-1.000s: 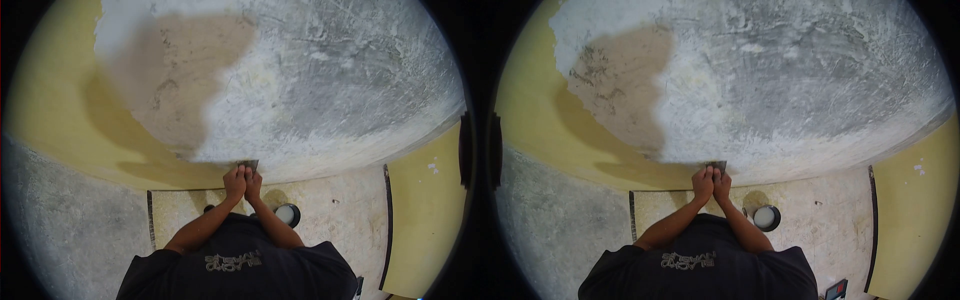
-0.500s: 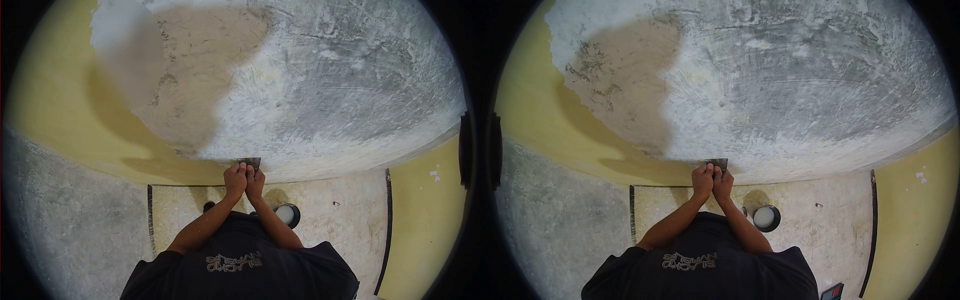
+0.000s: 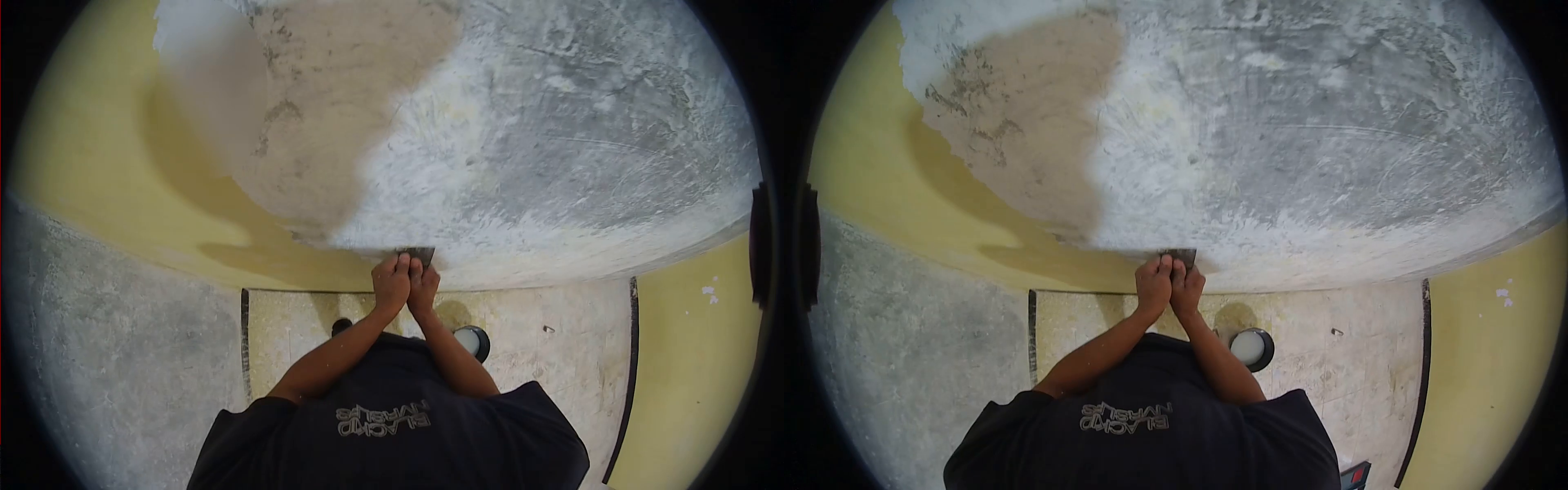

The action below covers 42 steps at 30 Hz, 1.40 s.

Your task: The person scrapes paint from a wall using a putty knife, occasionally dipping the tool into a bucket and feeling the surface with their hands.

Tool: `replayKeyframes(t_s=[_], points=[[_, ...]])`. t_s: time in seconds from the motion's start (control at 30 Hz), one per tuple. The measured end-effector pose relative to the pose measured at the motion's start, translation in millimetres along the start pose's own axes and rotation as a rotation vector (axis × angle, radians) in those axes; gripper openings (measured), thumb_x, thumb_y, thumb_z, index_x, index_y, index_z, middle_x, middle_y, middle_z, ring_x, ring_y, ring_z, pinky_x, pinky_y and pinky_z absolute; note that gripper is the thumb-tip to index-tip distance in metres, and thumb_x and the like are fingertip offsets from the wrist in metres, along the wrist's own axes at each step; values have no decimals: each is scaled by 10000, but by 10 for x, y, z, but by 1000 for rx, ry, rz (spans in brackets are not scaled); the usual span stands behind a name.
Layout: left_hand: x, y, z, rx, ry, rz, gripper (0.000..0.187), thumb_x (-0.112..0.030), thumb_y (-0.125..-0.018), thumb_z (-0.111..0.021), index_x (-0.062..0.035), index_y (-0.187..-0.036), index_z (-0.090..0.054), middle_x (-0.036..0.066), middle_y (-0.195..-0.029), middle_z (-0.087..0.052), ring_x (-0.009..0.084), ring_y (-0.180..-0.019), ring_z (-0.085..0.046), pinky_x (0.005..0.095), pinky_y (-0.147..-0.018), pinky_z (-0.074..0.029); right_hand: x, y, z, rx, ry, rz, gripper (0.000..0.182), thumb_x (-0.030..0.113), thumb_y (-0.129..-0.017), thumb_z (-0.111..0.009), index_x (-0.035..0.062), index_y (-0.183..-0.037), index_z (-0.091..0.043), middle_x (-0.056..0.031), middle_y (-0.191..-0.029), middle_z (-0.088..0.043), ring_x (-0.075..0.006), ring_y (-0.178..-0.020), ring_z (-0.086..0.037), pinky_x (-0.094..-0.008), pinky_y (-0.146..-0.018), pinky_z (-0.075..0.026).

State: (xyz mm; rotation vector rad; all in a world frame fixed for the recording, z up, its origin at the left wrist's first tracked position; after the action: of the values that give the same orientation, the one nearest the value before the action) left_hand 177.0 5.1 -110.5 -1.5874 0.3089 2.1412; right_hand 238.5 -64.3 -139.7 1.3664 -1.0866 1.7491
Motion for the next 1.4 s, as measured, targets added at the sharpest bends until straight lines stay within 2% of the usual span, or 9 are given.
replayKeyframes(t_s=[0.43,0.5,0.63,0.7,0.93,1.17,1.27,1.33,1.4], points=[[-54,34,60,78,70,220,305,-209,-911,-580,36,-744,-652,160,-606,-614,209,-537,-544,385,-558,-434,154,130,15,-59,140,-149,312,218,-955,-555,-63,-839,-624,-166,-667,-639,-202,-571,-571,-394,-554,-463],[-59,18,114,93,-49,147,316,-226,-907,-591,33,-738,-655,158,-593,-610,208,-533,-543,388,-556,-432,78,199,-64,-33,-311,-482,331,222,-955,-553,-69,-811,-620,-174,-655,-632,-211,-553,-555,-412,-542,-450],[-97,-28,137,57,-120,42,330,-239,-907,-593,31,-726,-654,168,-589,-606,227,-526,-544,396,-555,-430,112,190,-103,-33,-359,-490,361,257,-972,-540,-47,-787,-606,-113,-603,-598,-172,-528,-524,-371,-488,-419],[-60,-1,84,108,40,195,342,-244,-908,-587,33,-718,-650,170,-577,-595,240,-524,-546,401,-556,-429,106,126,-17,-67,120,-87,373,302,-990,-519,2,-777,-584,-25,-583,-539,-107,-528,-480,-300,-448,-382],[-18,65,161,82,-13,122,357,-248,-902,-588,44,-704,-642,153,-565,-590,215,-513,-534,394,-542,-424,276,200,-47,46,-368,-568,403,354,-1001,-497,26,-783,-582,-9,-560,-510,-94,-425,-429,-281,-376,-333],[-130,21,187,75,82,31,391,-274,-905,-591,47,-683,-595,164,-550,-561,223,-503,-523,404,-524,-409,309,209,-101,-34,-381,-430,428,379,-993,-517,49,-723,-562,17,-555,-486,-73,-453,-428,-259,-385,-330],[49,52,121,126,112,39,348,-222,-961,-549,17,-723,-632,17,-607,-580,93,-552,-472,315,-521,-393,223,192,6,113,-332,-437,360,364,-1000,-511,42,-858,-587,-3,-666,-566,-73,-554,-490,-240,-465,-395],[99,157,107,197,613,417,318,-234,-985,-530,-39,-752,-624,-12,-660,-578,88,-590,-486,292,-561,-408,297,213,144,199,-227,-472,255,276,-979,-561,27,-924,-570,-28,-686,-586,-88,-571,-527,-247,-499,-431],[355,213,62,247,695,556,241,-237,-990,-529,-87,-815,-598,-9,-724,-585,106,-655,-532,298,-626,-433,451,306,256,425,58,-384,200,163,-940,-604,4,-1045,-543,-56,-721,-611,-99,-598,-568,-254,-529,-462]])
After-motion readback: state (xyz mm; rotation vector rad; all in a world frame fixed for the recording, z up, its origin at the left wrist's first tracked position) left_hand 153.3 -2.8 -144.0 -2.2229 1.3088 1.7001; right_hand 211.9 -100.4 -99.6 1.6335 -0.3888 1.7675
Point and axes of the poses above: each hand's wrist, its own y-axis away from the middle knuckle, its own z-axis out of the back of the hand, x = y × z, the point moved 3 cm from there along -y, towards the middle knuckle
